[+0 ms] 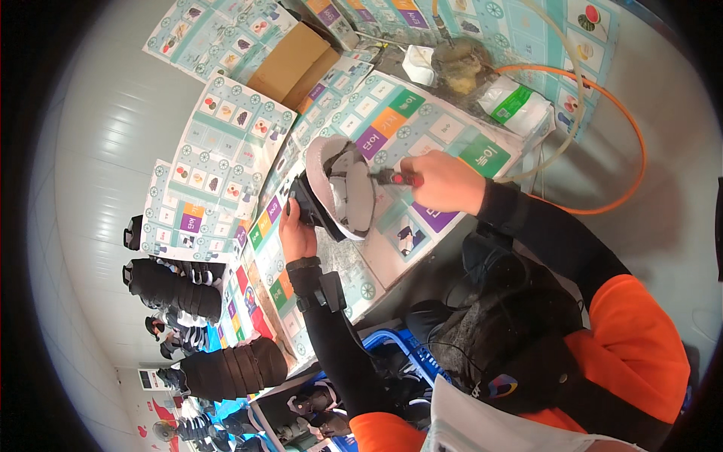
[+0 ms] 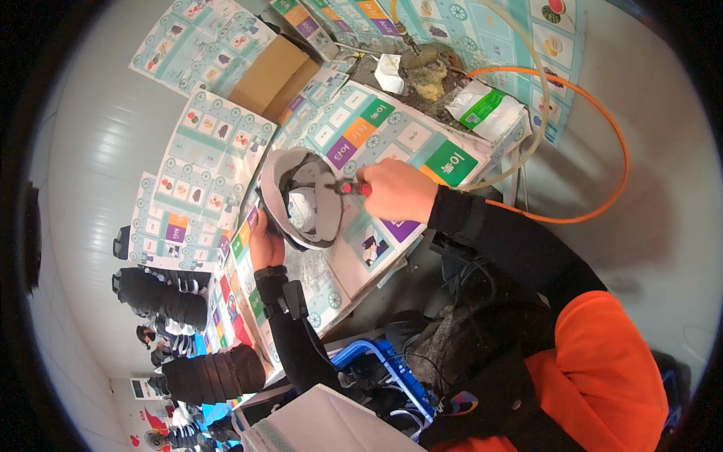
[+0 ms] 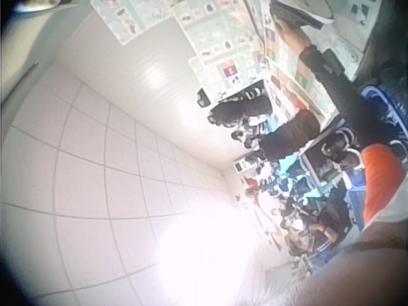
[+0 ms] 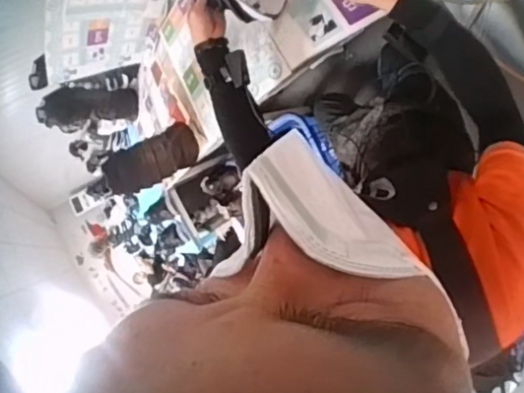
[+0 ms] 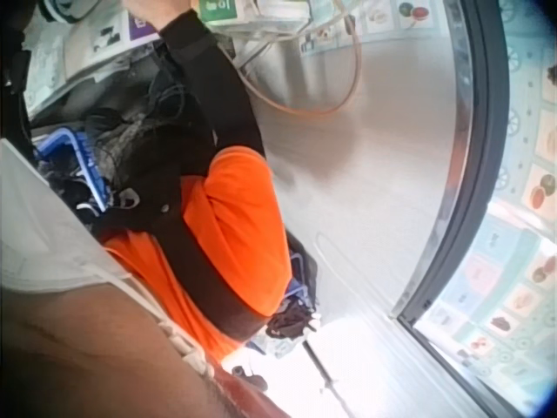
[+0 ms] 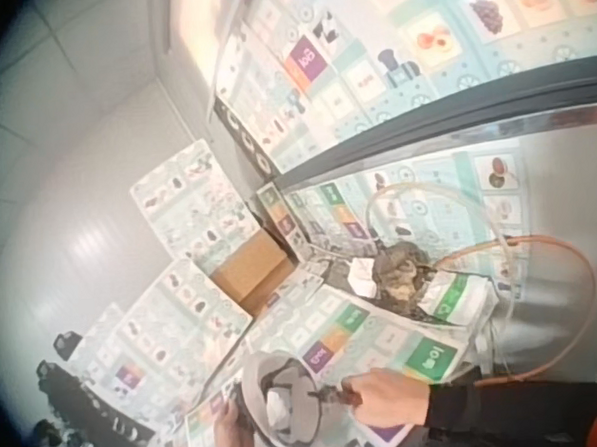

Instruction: The person handles shoes one at a time, using a handheld tool to process the edges of the soles before placing the items back into a basket.

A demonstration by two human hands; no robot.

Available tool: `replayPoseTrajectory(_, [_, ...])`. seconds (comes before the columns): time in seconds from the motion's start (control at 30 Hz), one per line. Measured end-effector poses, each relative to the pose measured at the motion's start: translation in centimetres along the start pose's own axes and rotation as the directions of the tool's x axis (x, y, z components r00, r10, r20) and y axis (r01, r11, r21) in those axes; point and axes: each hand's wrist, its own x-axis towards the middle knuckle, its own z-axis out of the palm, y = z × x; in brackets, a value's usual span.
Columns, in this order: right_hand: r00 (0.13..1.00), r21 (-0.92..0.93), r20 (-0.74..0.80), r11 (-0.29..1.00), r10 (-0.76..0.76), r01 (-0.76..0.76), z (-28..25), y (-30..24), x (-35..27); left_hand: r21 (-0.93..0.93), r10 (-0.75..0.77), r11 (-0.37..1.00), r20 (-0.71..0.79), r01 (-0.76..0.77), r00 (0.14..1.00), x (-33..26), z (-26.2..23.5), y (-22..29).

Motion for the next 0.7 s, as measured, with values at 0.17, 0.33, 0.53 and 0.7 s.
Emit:
replayPoseTrajectory(0.17, [0.997, 0.057, 0.032, 0.996, -0.067, 0.065, 0.7, 0.2, 0.8, 0.125, -0.031, 0.992, -0.032, 0.035, 0.999, -1.0, -1.3, 1.5])
replayPoseTrajectory(0.33, [0.997, 0.051, 0.075, 0.999, 0.01, -0.013, 0.2, -1.4, 1.3, 0.251, -0.02, 0.968, -0.011, 0.022, 1.0, -0.9, -3.5, 2.8])
replayPoseTrajectory(0.53, [1.0, 0.089, -0.01, 0.996, -0.021, 0.022, 1.9, -1.0, 1.3, 0.31, -0.065, 0.949, 0.037, 0.05, 0.997, -0.9, -2.1, 4.0])
replayPoseTrajectory(0.7, [0.994, 0.066, 0.099, 0.997, -0.046, 0.04, 2.0, -1.6, 0.7, 0.365, -0.134, 0.923, 0.007, 0.122, 0.991, -0.8, -2.2, 5.1])
